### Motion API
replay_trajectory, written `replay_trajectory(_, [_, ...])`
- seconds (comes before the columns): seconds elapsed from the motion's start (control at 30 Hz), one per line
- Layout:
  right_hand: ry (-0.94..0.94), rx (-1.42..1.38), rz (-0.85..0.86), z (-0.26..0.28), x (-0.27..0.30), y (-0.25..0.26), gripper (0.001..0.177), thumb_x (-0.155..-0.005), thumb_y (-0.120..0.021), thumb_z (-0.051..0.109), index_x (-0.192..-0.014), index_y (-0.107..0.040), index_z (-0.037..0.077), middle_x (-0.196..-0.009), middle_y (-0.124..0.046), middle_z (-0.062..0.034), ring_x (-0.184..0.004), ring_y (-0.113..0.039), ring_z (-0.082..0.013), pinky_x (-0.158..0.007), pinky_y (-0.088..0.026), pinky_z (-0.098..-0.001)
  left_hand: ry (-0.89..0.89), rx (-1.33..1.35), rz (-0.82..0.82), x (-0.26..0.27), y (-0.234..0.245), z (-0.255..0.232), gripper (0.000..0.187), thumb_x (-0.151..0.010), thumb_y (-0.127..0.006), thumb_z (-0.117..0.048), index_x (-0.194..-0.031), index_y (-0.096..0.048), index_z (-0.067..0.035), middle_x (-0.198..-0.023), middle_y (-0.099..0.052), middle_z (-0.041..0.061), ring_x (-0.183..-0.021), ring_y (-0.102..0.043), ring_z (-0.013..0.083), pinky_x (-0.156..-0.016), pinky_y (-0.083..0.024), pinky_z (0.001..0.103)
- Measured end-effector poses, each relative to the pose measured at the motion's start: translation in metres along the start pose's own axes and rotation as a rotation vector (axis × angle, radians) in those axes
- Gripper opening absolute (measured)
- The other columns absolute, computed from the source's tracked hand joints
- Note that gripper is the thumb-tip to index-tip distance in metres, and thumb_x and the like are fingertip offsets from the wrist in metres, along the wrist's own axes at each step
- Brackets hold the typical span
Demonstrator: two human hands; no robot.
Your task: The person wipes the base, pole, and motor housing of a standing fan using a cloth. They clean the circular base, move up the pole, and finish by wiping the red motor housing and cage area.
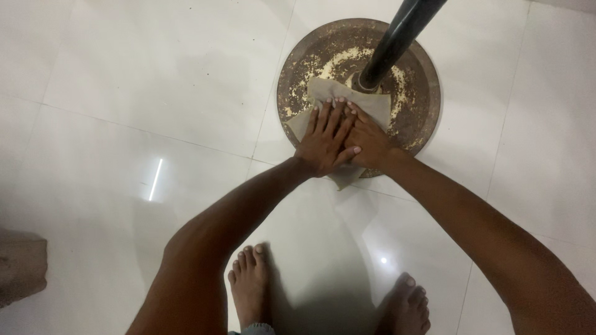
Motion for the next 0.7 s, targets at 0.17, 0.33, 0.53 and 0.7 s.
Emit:
replay_trajectory(0.17, [-0.03,-0.051,0.113,0.006,0.011,-0.006,0.087,-0.094,-0.043,0.061,-0.161,-0.022,0.008,-0.168,-0.017,-0.0231,-0.157,-0.007,-0.0356,-0.125,0.004,-0.0489,-0.048,-0.124,0.07,0.003,0.002,-0.01,0.092,-0.103,-0.018,-0.072,-0.165,-0.013,-0.004,-0.169,-0.006,0.028,-0.156,-0.001,0.0478,-0.125,-0.003,0.062])
replay_trajectory(0.33, [-0.062,-0.202,0.017,0.025,0.033,-0.021,0.087,-0.095,-0.043,0.06,-0.161,-0.022,0.007,-0.167,-0.014,-0.0266,-0.156,-0.006,-0.0404,-0.125,0.002,-0.0546,-0.121,-0.117,0.14,0.013,-0.001,-0.026,0.094,-0.099,-0.019,-0.075,-0.163,-0.013,-0.006,-0.167,-0.006,0.03,-0.155,-0.002,0.0485,-0.124,-0.004,0.063])
replay_trajectory(0.53, [-0.095,-0.245,-0.054,0.049,0.056,-0.031,0.087,-0.099,-0.045,0.056,-0.163,-0.021,0.002,-0.168,-0.013,-0.0293,-0.158,-0.007,-0.0424,-0.128,0.0,-0.056,-0.14,-0.061,0.145,0.038,-0.002,-0.045,0.089,-0.102,-0.029,-0.07,-0.163,-0.02,-0.006,-0.168,-0.01,0.03,-0.156,-0.004,0.0506,-0.124,-0.005,0.066])
replay_trajectory(0.7, [-0.081,-0.363,-0.059,0.048,0.05,-0.028,0.092,-0.093,-0.049,0.058,-0.16,-0.02,0.001,-0.166,-0.011,-0.032,-0.156,-0.004,-0.0449,-0.125,0.002,-0.0589,-0.159,-0.007,0.078,0.038,-0.005,-0.038,0.087,-0.102,-0.036,-0.069,-0.163,-0.024,-0.008,-0.168,-0.013,0.028,-0.156,-0.008,0.048,-0.125,-0.006,0.065])
Point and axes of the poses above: each hand's wrist, its own x-axis away from the middle knuckle, its own y-axis out of the back of the hand, z = x × y, the point moved 3 cm from there along -x, towards the middle knuckle
